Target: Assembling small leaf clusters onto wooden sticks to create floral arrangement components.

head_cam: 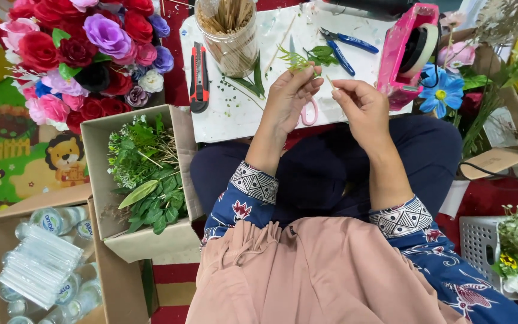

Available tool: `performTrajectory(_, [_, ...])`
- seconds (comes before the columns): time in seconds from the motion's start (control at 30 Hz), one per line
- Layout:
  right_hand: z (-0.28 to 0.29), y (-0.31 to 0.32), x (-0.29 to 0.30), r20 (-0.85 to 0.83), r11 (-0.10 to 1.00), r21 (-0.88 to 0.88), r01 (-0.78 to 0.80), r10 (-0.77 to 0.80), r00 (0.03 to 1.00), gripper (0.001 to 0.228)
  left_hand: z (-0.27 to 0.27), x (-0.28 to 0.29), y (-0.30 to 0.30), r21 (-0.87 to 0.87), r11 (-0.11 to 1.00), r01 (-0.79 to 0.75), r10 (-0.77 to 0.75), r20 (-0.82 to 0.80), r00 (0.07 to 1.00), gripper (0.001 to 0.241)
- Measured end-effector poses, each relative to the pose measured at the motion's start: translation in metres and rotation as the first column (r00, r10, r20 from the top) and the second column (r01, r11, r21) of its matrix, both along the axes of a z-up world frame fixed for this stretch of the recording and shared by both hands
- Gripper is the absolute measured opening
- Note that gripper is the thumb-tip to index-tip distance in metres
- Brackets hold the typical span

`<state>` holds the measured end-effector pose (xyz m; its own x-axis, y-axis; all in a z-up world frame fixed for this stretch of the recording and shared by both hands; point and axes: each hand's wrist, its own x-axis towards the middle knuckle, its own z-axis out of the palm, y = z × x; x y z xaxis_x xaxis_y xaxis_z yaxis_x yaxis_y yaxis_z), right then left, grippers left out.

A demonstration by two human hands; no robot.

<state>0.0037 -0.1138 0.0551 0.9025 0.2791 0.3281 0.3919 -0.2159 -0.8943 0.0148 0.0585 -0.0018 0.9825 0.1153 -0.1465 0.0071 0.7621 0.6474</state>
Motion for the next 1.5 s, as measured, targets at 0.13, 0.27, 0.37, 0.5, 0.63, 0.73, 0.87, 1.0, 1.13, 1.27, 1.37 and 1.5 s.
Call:
performTrajectory(0.13, [0.006, 0.004, -0.004, 0.044, 0.999, 0.032, -0.010, 0.008, 0.999, 0.011, 0.002, -0.002, -0.003, -0.065, 0.997, 0.045, -0.046, -0.021, 0.999, 0.031])
performTrajectory(0.27, [0.004, 0.004, -0.001, 0.113, 1.000, -0.015, -0.018, 0.019, 0.993, 0.011, 0.000, 0.000, -0.004, -0.108, 0.992, 0.059, -0.062, -0.018, 0.998, 0.030])
performTrajectory(0.37, [0.002, 0.003, -0.001, 0.126, 0.999, -0.028, -0.017, 0.020, 0.992, 0.011, 0.002, -0.002, -0.005, -0.084, 0.995, 0.048, -0.050, -0.014, 0.999, 0.031])
performTrajectory(0.5, [0.000, 0.002, -0.001, 0.132, 0.999, -0.035, -0.008, 0.012, 0.991, 0.012, 0.003, -0.002, -0.006, -0.042, 0.998, 0.042, -0.042, -0.006, 0.999, 0.032])
performTrajectory(0.63, [-0.002, 0.001, 0.000, 0.140, 0.999, -0.039, -0.007, 0.012, 0.990, 0.012, 0.000, -0.001, -0.007, -0.035, 0.999, 0.033, -0.034, -0.008, 0.999, 0.031])
performTrajectory(0.73, [-0.003, 0.001, 0.000, 0.159, 0.999, -0.040, -0.007, 0.014, 0.987, 0.012, -0.001, -0.001, -0.008, -0.028, 0.999, 0.027, -0.027, -0.015, 1.000, 0.033])
performTrajectory(0.87, [-0.003, 0.001, -0.001, 0.149, 1.000, -0.018, -0.002, 0.004, 0.989, 0.011, -0.001, -0.001, -0.010, -0.011, 1.000, 0.013, -0.013, -0.010, 1.000, 0.031])
performTrajectory(1.0, [-0.005, 0.003, -0.003, 0.089, 0.996, 0.092, 0.022, -0.030, 0.996, 0.012, 0.004, -0.002, -0.015, 0.069, 0.997, -0.030, 0.030, 0.003, 1.000, 0.030])
performTrajectory(1.13, [-0.017, 0.002, 0.002, 0.032, 0.992, 0.125, 0.034, -0.039, 0.999, 0.013, 0.012, -0.008, -0.026, 0.193, 0.978, -0.079, 0.063, 0.085, 0.994, 0.027])
performTrajectory(1.27, [-0.034, -0.001, 0.007, -0.019, 0.988, 0.150, 0.031, -0.028, 0.999, 0.014, 0.003, -0.005, -0.031, 0.298, 0.941, -0.160, 0.120, 0.148, 0.982, 0.025])
performTrajectory(1.37, [-0.033, -0.002, 0.010, -0.023, 0.989, 0.150, 0.018, -0.015, 1.000, 0.014, 0.000, -0.004, -0.031, 0.412, 0.878, -0.245, 0.171, 0.208, 0.963, 0.026])
performTrajectory(1.5, [-0.026, 0.000, 0.007, -0.044, 0.987, 0.163, 0.011, -0.004, 0.999, 0.013, 0.021, -0.016, -0.037, 0.526, 0.780, -0.340, 0.237, 0.255, 0.937, 0.033])
